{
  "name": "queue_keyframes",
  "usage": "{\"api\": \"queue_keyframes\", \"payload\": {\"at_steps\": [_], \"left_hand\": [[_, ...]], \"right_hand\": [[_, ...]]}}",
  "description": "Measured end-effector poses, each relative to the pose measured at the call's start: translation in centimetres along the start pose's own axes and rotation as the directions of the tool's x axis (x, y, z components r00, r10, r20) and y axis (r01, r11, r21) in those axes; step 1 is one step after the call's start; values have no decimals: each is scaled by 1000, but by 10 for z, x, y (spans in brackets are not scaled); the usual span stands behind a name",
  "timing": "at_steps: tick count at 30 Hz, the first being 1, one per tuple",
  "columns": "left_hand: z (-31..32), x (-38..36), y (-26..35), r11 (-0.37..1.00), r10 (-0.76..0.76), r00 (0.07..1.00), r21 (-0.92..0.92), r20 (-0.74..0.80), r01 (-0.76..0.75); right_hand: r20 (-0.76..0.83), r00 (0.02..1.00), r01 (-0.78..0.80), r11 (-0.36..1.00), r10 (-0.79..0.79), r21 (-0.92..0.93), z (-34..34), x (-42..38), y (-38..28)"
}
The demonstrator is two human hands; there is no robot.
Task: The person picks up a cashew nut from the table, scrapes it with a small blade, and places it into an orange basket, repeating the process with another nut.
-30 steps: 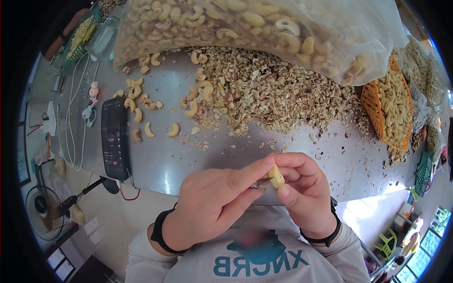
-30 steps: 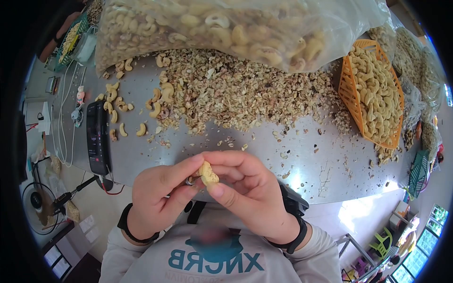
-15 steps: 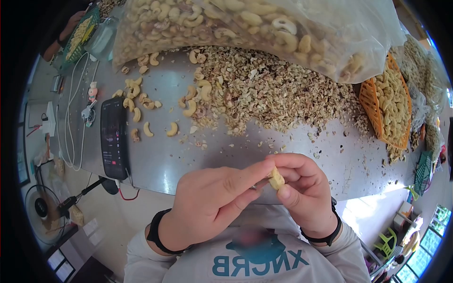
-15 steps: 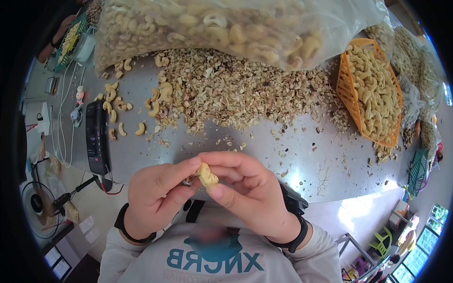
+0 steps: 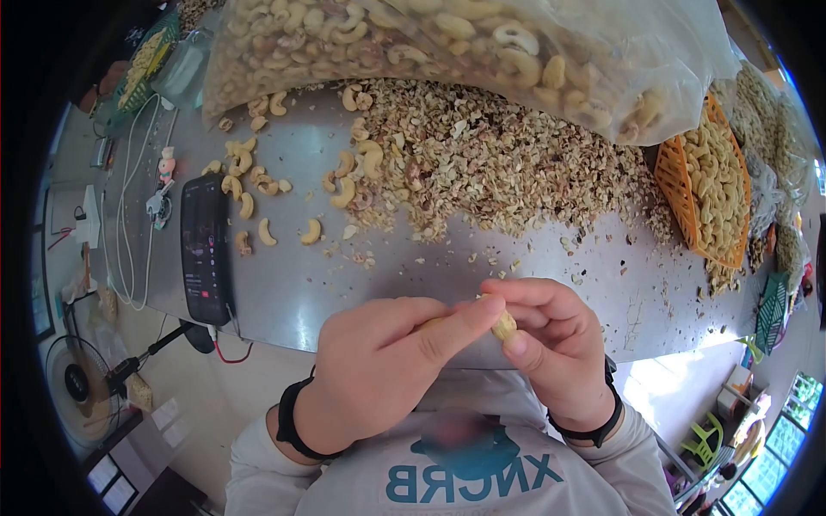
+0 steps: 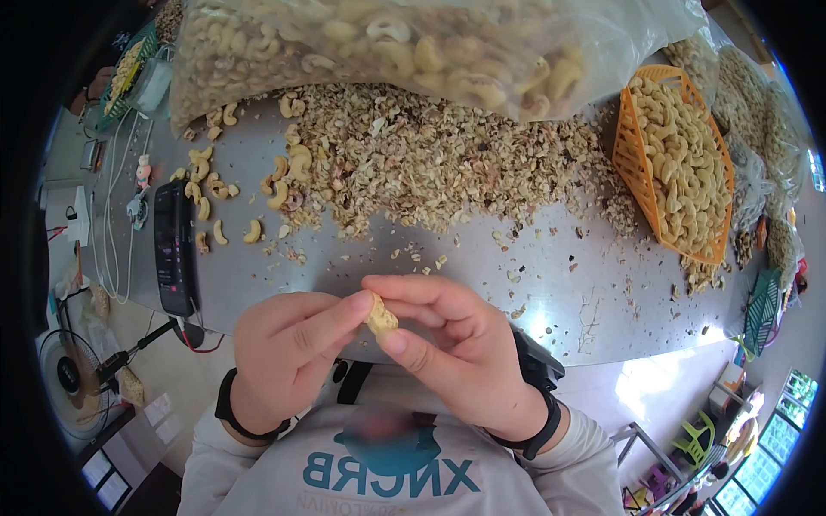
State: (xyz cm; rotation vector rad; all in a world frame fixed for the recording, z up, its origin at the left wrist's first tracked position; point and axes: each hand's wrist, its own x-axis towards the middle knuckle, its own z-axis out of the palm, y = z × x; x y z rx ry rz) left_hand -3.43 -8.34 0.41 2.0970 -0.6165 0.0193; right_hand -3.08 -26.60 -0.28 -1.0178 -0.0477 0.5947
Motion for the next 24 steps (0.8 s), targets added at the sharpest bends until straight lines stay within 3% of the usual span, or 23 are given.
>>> {"api": "queue_keyframes", "payload": {"at_steps": [7, 10, 13, 19, 24], "left_hand": [[4, 2, 4, 912, -238, 971, -348, -24, 215], [1, 3, 8, 866, -318, 947, -392, 51, 312], [9, 1, 6, 845, -327, 944, -435, 36, 309], [6, 2, 3, 950, -230, 973, -213, 20, 229], [3, 3, 1, 923, -259, 964, -281, 54, 263]], "right_hand": [[36, 999, 25, 999, -26, 29, -3, 0, 1], [39, 999, 22, 998, -25, 62, -3, 0, 1], [26, 999, 31, 997, -33, 69, -3, 1, 3], [-23, 998, 61, 997, -60, 49, -2, 3, 6], [14, 1000, 21, 987, -23, 159, -7, 3, 8]]}}
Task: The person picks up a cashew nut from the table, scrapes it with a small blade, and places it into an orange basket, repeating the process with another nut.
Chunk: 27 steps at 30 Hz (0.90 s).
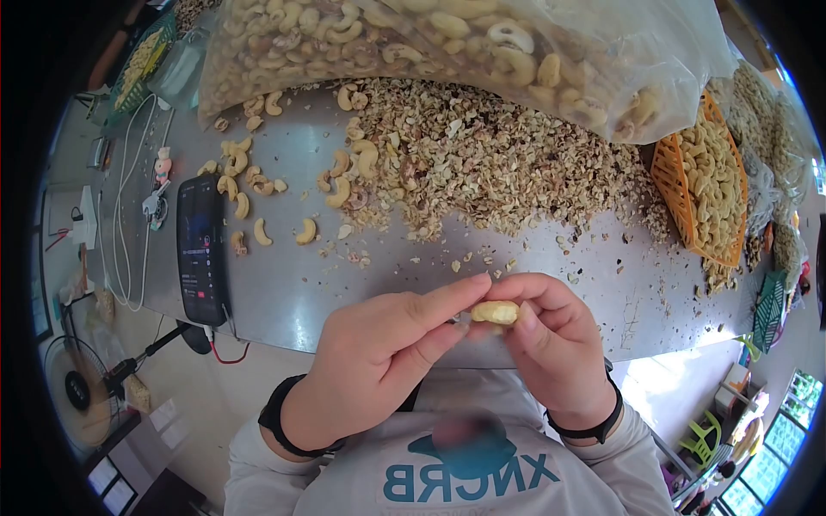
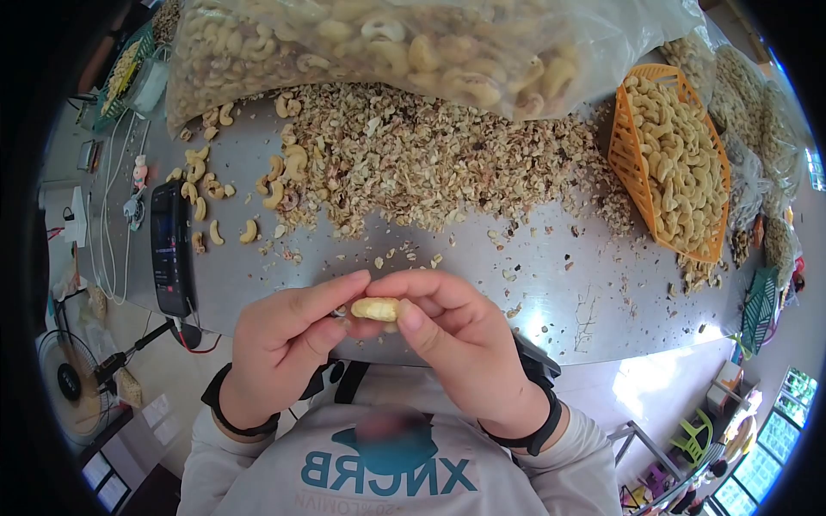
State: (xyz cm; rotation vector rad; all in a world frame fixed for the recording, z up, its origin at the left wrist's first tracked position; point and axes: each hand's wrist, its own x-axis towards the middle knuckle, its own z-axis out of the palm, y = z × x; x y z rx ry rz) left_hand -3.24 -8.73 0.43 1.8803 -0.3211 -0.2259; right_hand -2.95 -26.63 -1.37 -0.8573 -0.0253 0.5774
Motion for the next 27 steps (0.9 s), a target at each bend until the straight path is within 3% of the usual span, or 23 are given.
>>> {"api": "queue_keyframes", "payload": {"at_steps": [4, 7, 10, 14, 17, 20, 23, 25, 27], "left_hand": [[-2, 2, 5, 998, -63, 998, 18, 3, 63], [-7, -4, -2, 992, -122, 987, -35, -103, 119], [-32, 0, 0, 927, -366, 883, -31, -294, 374], [-57, 0, -15, 794, -335, 817, 327, -469, 513], [-58, -7, -32, 735, -150, 887, 551, -436, 395], [-59, -7, -28, 686, -166, 907, 615, -387, 388], [-63, -7, -26, 687, -203, 913, 613, -353, 390], [-65, -7, -26, 767, -196, 927, 538, -321, 349], [-63, -7, -18, 869, -301, 924, 330, -236, 368]], "right_hand": [[-48, 998, -42, 993, 47, 110, 1, 0, -1], [-122, 985, -90, 969, 120, 230, 4, -1, -3], [-172, 959, -160, 931, 226, 328, 2, -2, -6], [-163, 931, -234, 879, 325, 416, 5, -1, -7], [-83, 925, -302, 851, 370, 430, 7, 2, -6], [-38, 912, -353, 829, 408, 433, 11, 3, -5], [33, 892, -417, 793, 451, 444, 11, 3, -6], [34, 884, -441, 807, 466, 392, 16, 2, -12], [52, 880, -451, 798, 471, 400, 16, 3, -12]]}}
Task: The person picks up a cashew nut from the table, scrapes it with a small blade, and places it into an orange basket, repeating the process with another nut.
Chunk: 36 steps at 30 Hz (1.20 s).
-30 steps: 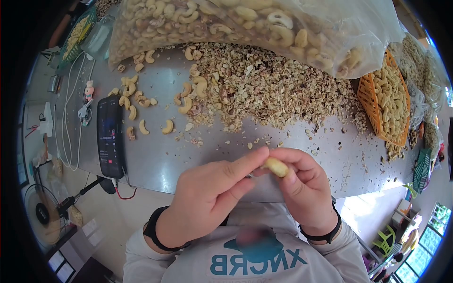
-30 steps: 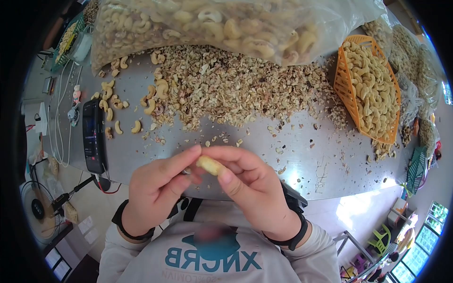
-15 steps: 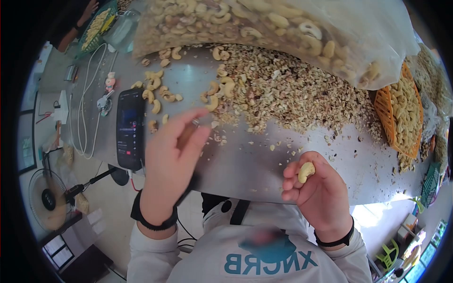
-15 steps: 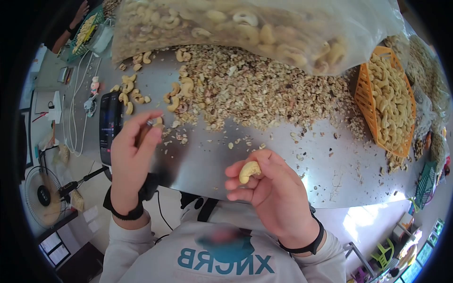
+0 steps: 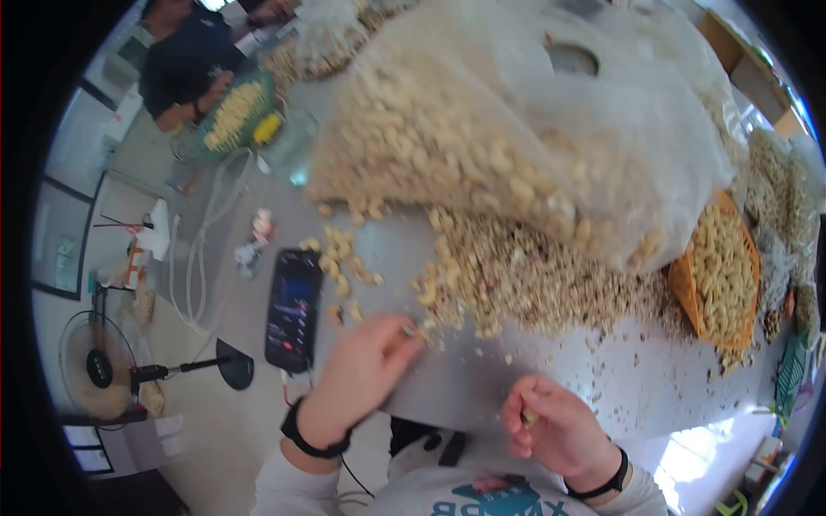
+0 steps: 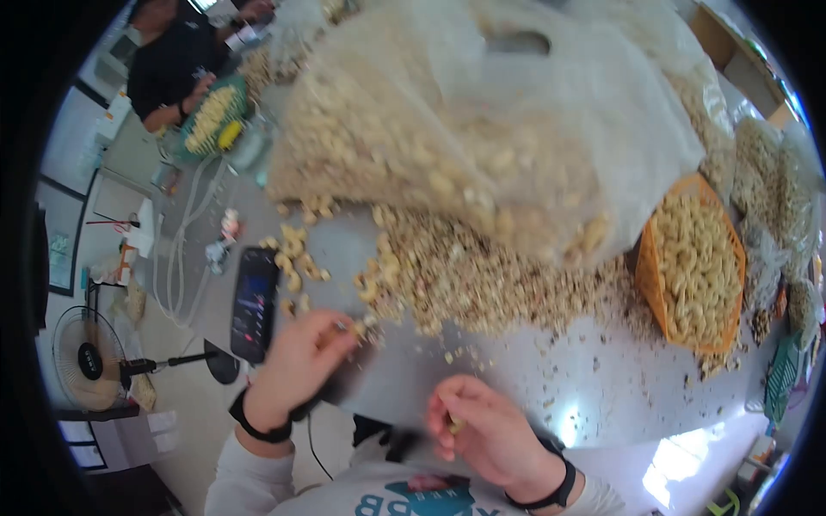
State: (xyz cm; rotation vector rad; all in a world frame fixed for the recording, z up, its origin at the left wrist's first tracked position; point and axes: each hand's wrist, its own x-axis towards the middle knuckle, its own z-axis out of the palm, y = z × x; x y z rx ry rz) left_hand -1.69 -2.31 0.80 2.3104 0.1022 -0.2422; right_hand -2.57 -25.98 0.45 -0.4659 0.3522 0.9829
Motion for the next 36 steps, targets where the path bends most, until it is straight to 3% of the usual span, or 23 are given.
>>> {"api": "queue_keyframes", "payload": {"at_steps": [2, 3, 5, 8, 11, 15, 18, 21, 24, 27, 30, 36], "left_hand": [[-9, -2, 20, 999, 38, 990, -40, 136, -33], [-9, -4, 24, 984, 36, 978, -179, 206, 2], [-13, -5, 37, 962, 149, 957, -260, 249, -82], [-14, -5, 49, 933, 313, 903, -271, 294, -235], [-14, -4, 66, 932, 338, 870, -255, 359, -257], [-14, -1, 71, 945, 327, 837, -168, 440, -281], [-9, -4, 68, 929, 338, 870, -273, 358, -249], [-11, -6, 73, 946, 237, 887, -302, 396, -118], [-3, -6, 68, 880, 273, 898, -466, 346, -88], [-7, -4, 71, 915, 287, 884, -379, 369, -138], [-5, -4, 68, 912, 239, 885, -405, 400, -63], [-2, -9, 74, 851, 291, 907, -515, 304, -100]], "right_hand": [[-5, 999, 42, 999, -42, -3, 1, 0, 1], [-6, 998, 66, 998, -66, -1, 4, 3, 1], [-30, 998, 60, 997, -61, -44, 13, 6, -2], [-40, 994, 95, 989, -100, -110, 33, 0, -2], [41, 998, 53, 986, -47, -158, 35, -2, -4], [-57, 990, 114, 966, -130, -231, 42, -5, -1], [-36, 988, 138, 971, -148, -197, 42, -6, -1], [-22, 987, 153, 965, -161, -214, 39, -7, 0], [-24, 986, 155, 949, -167, -274, 35, -7, 2], [2, 981, 185, 929, -195, -321, 34, -8, 5], [56, 971, 236, 911, -231, -339, 38, -11, 2], [75, 948, 312, 861, -308, -402, 38, -11, 5]]}}
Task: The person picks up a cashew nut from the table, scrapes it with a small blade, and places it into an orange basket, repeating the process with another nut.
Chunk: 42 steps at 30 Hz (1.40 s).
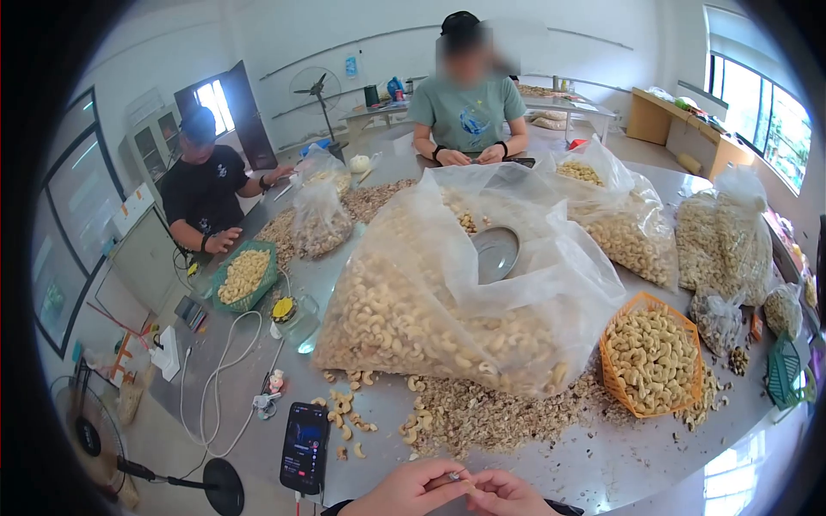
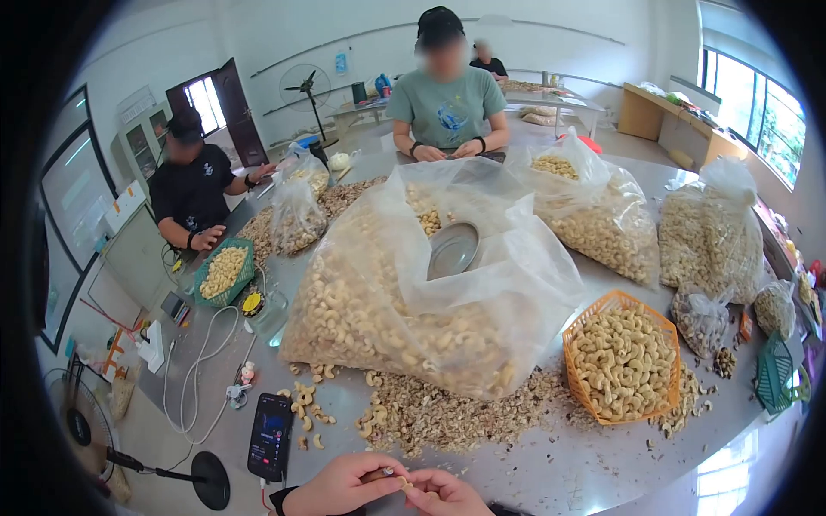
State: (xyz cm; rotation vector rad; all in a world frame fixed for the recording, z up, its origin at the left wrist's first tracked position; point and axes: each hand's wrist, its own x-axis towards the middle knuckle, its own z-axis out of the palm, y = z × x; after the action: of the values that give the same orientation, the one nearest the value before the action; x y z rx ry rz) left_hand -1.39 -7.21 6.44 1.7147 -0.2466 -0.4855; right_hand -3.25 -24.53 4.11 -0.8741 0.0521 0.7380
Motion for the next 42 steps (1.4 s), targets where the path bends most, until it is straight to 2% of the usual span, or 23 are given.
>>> {"api": "queue_keyframes", "payload": {"at_steps": [3, 9, 12, 14, 15, 18, 22, 24, 25, 28, 34, 37, 42], "left_hand": [[0, 2, -3, 998, 59, 998, -31, 11, -59], [4, 0, -6, 995, -27, 1000, -99, -7, 27], [5, 0, -9, 997, 79, 996, 20, -37, -79], [0, 4, -13, 993, 90, 996, 80, 4, -90], [0, 2, -14, 993, 70, 997, 97, 29, -73], [1, 1, -7, 993, -101, 994, -52, 35, 103], [5, -3, -10, 987, -106, 994, -115, 40, 110], [6, 0, -11, 989, -70, 996, -124, 51, 75], [7, 0, -10, 990, -81, 996, -111, 43, 85], [11, 1, -17, 998, 31, 999, -52, 14, -30], [10, 0, -18, 999, 31, 998, 13, 62, -32], [8, 1, -21, 996, 59, 994, 62, 95, -65], [11, 3, -21, 992, 66, 995, 106, 68, -73]], "right_hand": [[12, 999, 41, 999, -41, -33, -2, 1, 3], [-20, 998, 53, 997, -54, -58, 1, -2, 1], [-69, 997, 37, 996, -42, -82, 4, -2, -5], [-140, 990, 18, 993, -34, -113, 3, 0, -6], [-39, 999, 1, 983, -8, -184, -24, 5, 13], [-77, 996, 32, 995, -39, -99, -20, 4, 11], [-100, 983, 146, 986, -153, -77, -19, 3, 12], [-92, 985, 138, 985, -148, -102, -21, 4, 10], [-92, 985, 134, 984, -145, -114, -21, 2, 11], [-43, 981, 178, 969, -188, -173, -24, 2, 12], [-8, 957, 285, 947, -289, -148, -21, 3, 9], [-1, 969, 237, 930, -247, -279, -27, 1, 7], [-2, 956, 275, 898, -293, -344, -28, 2, 6]]}}
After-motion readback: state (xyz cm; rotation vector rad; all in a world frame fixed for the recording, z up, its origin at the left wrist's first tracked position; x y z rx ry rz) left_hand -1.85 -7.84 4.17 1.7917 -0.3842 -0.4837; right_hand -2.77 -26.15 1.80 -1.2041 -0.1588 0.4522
